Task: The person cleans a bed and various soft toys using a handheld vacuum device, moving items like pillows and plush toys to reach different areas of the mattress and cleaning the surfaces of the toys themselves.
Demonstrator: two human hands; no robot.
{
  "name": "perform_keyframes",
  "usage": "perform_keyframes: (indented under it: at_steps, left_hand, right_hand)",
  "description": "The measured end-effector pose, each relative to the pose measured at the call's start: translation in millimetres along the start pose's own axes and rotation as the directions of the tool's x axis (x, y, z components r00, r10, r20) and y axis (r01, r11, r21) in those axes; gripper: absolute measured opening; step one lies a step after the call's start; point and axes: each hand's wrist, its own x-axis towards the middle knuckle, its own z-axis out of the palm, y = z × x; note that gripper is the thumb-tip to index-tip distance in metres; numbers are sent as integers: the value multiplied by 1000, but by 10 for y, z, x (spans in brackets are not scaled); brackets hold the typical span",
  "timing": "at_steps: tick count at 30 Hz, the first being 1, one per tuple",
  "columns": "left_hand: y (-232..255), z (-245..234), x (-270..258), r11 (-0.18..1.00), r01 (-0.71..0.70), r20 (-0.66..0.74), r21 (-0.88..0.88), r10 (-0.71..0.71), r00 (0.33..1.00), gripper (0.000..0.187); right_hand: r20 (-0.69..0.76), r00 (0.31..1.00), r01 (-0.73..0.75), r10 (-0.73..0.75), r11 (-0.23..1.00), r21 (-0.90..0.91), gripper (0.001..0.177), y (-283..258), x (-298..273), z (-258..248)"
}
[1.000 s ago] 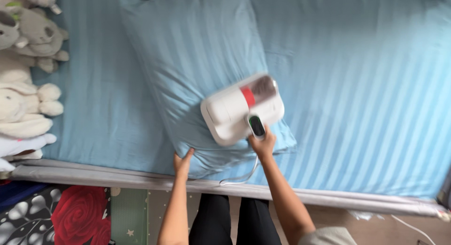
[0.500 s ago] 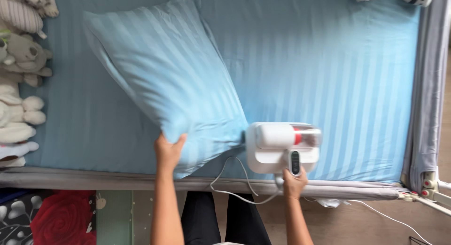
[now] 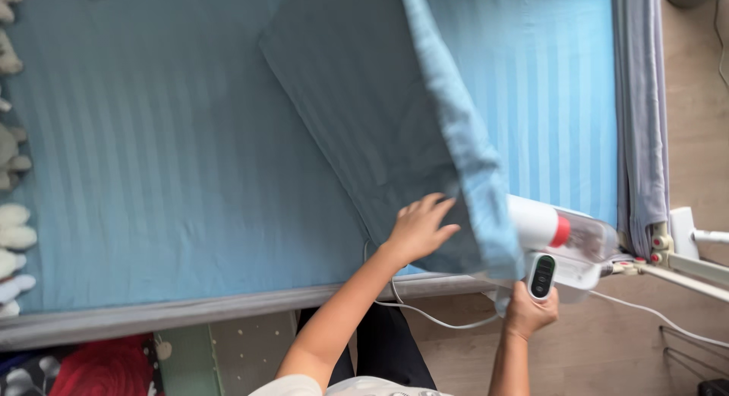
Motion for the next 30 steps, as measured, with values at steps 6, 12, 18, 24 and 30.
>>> perform_keyframes:
  at_steps: [6, 12, 18, 24, 30]
  left_hand:
    - [-1491, 1341, -289, 823, 562, 190, -80, -541, 819, 82]
    - [-2055, 1867, -366, 483, 765, 212, -427, -769, 604, 125]
    - [-2425, 2182, -206, 433, 717, 181, -546, -775, 605, 110]
    - [-2692, 2440, -305, 706, 623, 142, -338, -615, 775, 41]
    - [-2837, 2274, -607, 862, 447, 34, -239, -453, 891, 38]
  right_hand:
    - [-163, 967, -191, 196, 981, 44, 13, 73, 32, -342]
    - [-130, 985, -109, 116, 992, 64, 12, 216, -178, -260]
    - [57, 944, -329, 324, 924, 196, 15, 533, -441, 805]
    - [95, 981, -189, 171, 957, 223, 14, 637, -267, 1860]
    - [179, 983, -9, -41, 964, 266, 13, 127, 439, 2619]
